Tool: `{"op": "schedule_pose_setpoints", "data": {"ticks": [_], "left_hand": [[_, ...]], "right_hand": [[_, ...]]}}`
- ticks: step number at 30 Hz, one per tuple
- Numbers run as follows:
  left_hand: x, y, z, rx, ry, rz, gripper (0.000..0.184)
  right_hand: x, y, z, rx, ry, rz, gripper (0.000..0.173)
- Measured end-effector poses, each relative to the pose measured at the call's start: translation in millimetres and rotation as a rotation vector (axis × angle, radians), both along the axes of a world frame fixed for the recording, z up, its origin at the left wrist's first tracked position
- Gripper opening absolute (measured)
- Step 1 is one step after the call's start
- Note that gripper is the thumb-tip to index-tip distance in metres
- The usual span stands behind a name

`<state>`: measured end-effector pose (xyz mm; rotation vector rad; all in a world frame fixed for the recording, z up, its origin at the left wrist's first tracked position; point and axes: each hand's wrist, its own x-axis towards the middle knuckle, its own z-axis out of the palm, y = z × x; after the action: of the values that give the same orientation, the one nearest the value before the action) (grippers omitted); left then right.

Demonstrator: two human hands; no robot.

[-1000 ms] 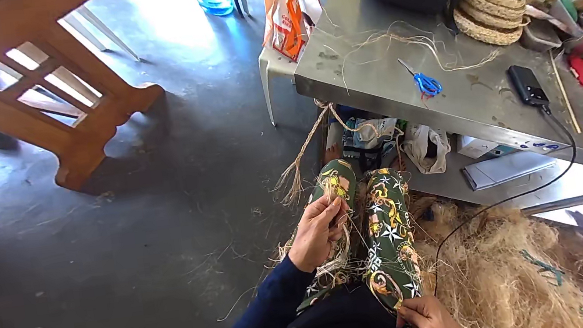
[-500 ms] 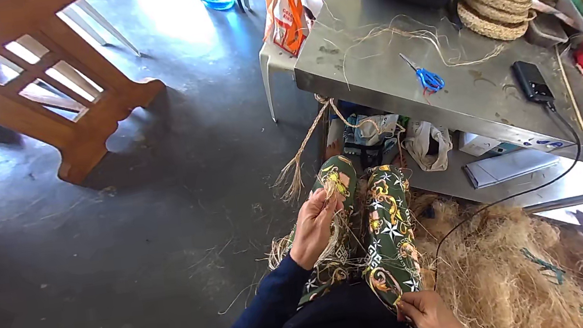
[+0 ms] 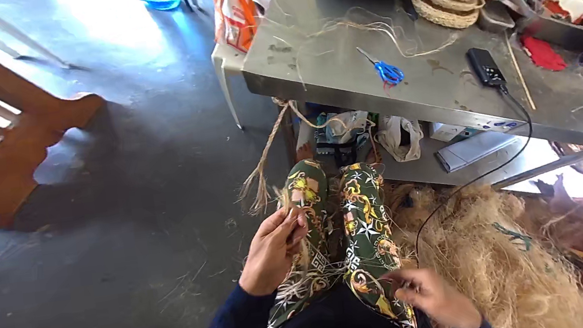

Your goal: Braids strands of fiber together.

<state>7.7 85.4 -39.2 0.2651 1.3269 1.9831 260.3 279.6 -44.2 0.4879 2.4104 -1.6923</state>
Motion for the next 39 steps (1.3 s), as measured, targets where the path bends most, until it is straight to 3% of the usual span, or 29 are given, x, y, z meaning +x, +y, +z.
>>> {"op": "schedule_pose_setpoints", "data": {"ticks": [4, 5, 7, 10, 13, 16, 19, 21, 23, 27, 31, 35, 39], "left_hand": [[-1, -11, -8, -0.046, 0.095, -0.085, 0.038], [0, -13, -10, -0.049, 0.102, -0.102, 0.037], [3, -16, -12, -0.048, 0.103, -0.126, 0.036], [6, -17, -13, -0.056, 0.123, -0.147, 0.036], [10, -18, -13, -0.056, 0.131, -0.159, 0.035], [13, -19, -12, -0.049, 0.113, -0.165, 0.032], [13, -19, -12, -0.037, 0.106, -0.168, 0.032], [12, -19, -14, -0.043, 0.110, -0.153, 0.033], [11, -20, -16, -0.053, 0.115, -0.124, 0.034], [7, -23, -18, -0.035, 0.135, -0.085, 0.033], [13, -15, -14, -0.032, 0.134, -0.056, 0.036], [37, 4, -3, -0.026, 0.036, -0.089, 0.035], [53, 14, -2, -0.029, -0.206, -0.178, 0.037]], "right_hand": [[-15, 55, 27, -0.087, 0.450, -0.537, 0.027], [-26, 72, 27, -0.040, 0.455, -0.663, 0.029], [-56, 104, 14, 0.138, 0.258, -0.814, 0.029], [-110, 144, -31, 0.110, -0.102, -0.853, 0.031], [-154, 164, -84, -0.015, -0.283, -0.877, 0.044], [-183, 174, -119, 0.011, -0.414, -0.860, 0.064], [-201, 175, -133, 0.070, -0.355, -0.766, 0.054], [-203, 172, -131, 0.089, -0.239, -0.737, 0.033], [-196, 168, -118, -0.018, -0.126, -0.842, 0.024], [-151, 169, -85, -0.282, 0.224, -1.045, 0.015], [-95, 144, -40, -0.277, 0.477, -1.108, 0.016], [-58, 77, -14, -0.080, 0.614, -0.888, 0.017], [-60, -11, -15, 0.033, 0.627, -0.649, 0.013]]}}
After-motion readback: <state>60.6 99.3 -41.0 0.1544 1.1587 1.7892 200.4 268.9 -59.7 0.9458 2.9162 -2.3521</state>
